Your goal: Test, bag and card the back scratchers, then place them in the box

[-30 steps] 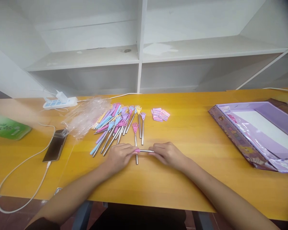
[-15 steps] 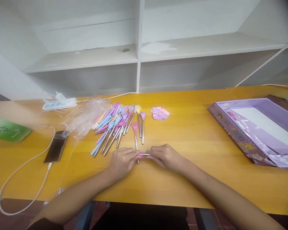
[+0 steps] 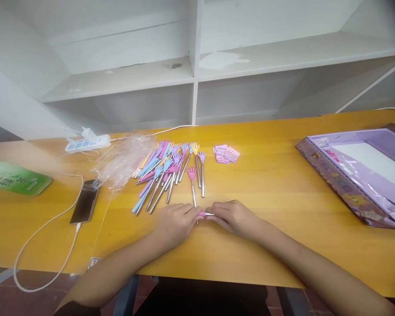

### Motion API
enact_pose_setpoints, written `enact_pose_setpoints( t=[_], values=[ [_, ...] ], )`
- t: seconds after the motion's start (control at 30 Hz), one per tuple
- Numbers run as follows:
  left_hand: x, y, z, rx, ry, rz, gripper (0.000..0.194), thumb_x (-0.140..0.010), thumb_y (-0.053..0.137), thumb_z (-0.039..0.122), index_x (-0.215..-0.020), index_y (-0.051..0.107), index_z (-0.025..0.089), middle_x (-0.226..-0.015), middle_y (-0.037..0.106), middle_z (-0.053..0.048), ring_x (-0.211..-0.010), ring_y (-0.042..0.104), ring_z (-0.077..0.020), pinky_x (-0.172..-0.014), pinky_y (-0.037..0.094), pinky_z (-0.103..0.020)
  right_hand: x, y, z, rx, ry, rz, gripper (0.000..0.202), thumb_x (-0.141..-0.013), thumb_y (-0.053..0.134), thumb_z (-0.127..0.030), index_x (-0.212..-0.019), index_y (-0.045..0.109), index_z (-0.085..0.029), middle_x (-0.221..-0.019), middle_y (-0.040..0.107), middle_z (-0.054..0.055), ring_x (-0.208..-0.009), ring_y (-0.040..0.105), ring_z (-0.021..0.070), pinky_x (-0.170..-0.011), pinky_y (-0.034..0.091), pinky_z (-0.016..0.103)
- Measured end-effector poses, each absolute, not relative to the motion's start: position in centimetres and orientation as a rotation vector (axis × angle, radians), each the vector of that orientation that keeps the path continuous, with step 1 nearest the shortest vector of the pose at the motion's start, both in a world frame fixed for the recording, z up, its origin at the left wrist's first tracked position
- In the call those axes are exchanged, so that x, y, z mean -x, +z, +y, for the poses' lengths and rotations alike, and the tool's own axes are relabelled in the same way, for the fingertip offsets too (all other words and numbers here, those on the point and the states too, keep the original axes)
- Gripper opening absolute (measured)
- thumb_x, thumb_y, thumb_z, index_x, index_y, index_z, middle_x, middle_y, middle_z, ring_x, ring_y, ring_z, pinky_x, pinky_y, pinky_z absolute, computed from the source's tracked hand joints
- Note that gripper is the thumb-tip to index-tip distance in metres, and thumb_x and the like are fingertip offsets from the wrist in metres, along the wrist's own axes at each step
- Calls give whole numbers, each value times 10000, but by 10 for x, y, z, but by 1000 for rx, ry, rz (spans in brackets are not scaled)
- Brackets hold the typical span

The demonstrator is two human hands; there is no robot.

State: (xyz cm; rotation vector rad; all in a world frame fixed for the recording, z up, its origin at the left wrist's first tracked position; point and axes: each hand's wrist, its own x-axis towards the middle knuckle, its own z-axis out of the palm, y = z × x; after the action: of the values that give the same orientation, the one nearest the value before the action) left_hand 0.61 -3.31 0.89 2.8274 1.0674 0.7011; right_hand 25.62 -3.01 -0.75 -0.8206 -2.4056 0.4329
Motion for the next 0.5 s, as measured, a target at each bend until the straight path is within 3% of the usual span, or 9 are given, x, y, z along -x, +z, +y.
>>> enact_pose_setpoints(
  t=[0.07, 0.2, 0.37, 0.5],
  values=[
    [-6, 14, -31, -2963, 596, 1073, 246, -1101, 500, 277, -942, 660, 178, -750, 661, -23, -692, 621, -182, -662, 398, -335, -253, -1, -31, 883, 443, -2399, 221, -1115, 520, -324, -1111, 700, -195, -860, 727, 28, -710, 677, 138, -655, 473, 255],
    [-7, 17, -30, -3050, 334, 1068, 119, -1069, 499, 181, -1030, 612, 174, -862, 656, -45, -764, 628, -220, -651, 405, -364, -249, 4, -28, 905, 238, -2443, 202, -1112, 520, -329, -1069, 665, -196, -890, 718, 48, -772, 661, 175, -733, 462, 304],
    [-5, 5, -25, -2947, 177, 1154, 216, -1117, 456, 329, -996, 571, 193, -852, 649, -25, -727, 652, -209, -585, 391, -346, -251, -11, -20, 1022, -60, -2558, 302, -1118, 463, -259, -869, 617, -183, -809, 662, 53, -735, 596, 193, -713, 369, 328],
    [-4, -4, -23, -2946, 192, 1165, 269, -1115, 465, 377, -941, 563, 198, -824, 656, -21, -726, 664, -208, -590, 392, -329, -246, -17, -23, 1207, 33, -2645, 268, -1070, 555, -273, -824, 615, -184, -760, 661, 35, -666, 574, 179, -654, 316, 316]
  ],
)
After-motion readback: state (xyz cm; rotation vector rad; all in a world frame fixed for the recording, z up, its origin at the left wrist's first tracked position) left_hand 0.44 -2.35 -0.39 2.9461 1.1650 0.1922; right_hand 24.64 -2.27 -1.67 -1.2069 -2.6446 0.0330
